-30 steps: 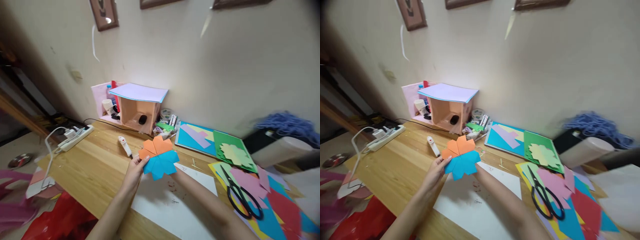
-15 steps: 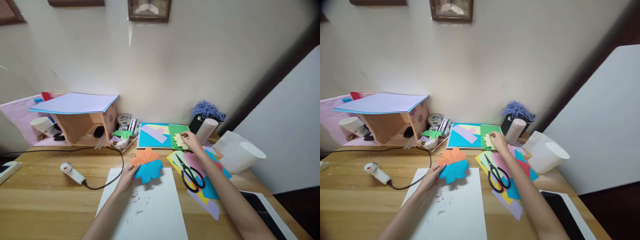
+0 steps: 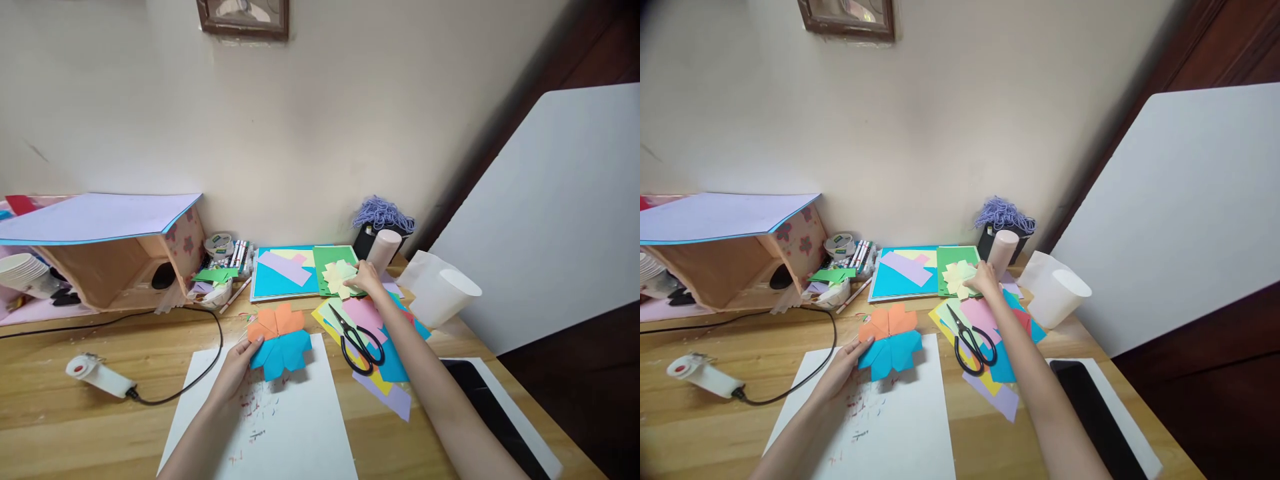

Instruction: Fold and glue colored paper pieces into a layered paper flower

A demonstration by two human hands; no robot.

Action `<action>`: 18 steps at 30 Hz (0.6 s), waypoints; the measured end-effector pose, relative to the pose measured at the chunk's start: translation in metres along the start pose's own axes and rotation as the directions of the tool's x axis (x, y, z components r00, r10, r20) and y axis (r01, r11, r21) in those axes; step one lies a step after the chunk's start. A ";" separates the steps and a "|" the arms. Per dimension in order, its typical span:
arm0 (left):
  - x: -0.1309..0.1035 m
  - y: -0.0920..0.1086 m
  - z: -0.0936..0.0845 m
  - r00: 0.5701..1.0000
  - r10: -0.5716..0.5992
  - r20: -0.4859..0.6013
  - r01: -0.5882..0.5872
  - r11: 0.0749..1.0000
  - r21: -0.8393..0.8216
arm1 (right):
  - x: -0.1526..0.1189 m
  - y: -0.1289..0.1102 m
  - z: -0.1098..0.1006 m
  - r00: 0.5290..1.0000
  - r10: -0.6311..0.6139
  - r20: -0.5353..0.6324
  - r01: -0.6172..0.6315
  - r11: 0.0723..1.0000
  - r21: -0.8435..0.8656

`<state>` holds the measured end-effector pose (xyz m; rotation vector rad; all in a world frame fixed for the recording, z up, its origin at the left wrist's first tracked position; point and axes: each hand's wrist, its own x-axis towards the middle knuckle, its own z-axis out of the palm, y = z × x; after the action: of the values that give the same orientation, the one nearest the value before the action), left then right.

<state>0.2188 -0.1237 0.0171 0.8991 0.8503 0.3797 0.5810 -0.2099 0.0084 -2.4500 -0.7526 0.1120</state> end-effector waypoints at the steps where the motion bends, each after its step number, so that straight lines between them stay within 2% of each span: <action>1: -0.001 0.000 0.000 1.000 -0.009 0.005 0.010 1.000 -0.013 | -0.002 0.000 -0.001 1.000 0.009 -0.019 -0.009 1.000 0.026; 5: -0.004 0.002 -0.001 1.000 -0.012 -0.005 0.012 0.998 -0.055 | -0.008 0.002 -0.006 0.998 0.034 -0.059 -0.022 0.982 0.187; 8: -0.005 0.007 -0.002 0.999 0.003 -0.042 -0.006 0.998 -0.065 | -0.015 0.003 -0.020 1.000 0.010 -0.029 0.001 0.937 0.350; 12: -0.005 0.006 -0.005 0.999 0.012 -0.042 -0.015 0.996 -0.090 | -0.028 0.003 -0.059 0.999 -0.035 -0.012 0.036 0.858 0.513; 14: -0.005 0.002 -0.007 1.000 -0.001 -0.024 -0.002 0.994 -0.107 | -0.037 0.003 -0.085 0.997 -0.013 -0.074 0.054 0.811 0.582; 16: -0.006 -0.001 -0.010 1.000 -0.015 -0.017 0.013 0.994 -0.112 | -0.047 0.002 -0.109 0.989 0.011 -0.151 0.114 0.602 0.791; 18: -0.006 -0.003 -0.013 1.000 -0.016 -0.016 0.014 0.994 -0.106 | -0.057 -0.003 -0.125 0.983 0.004 -0.181 0.161 0.446 0.881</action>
<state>0.2050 -0.1224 0.0132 0.7916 0.8447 0.4158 0.5614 -0.3007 0.1095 -1.3497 -0.5176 0.2150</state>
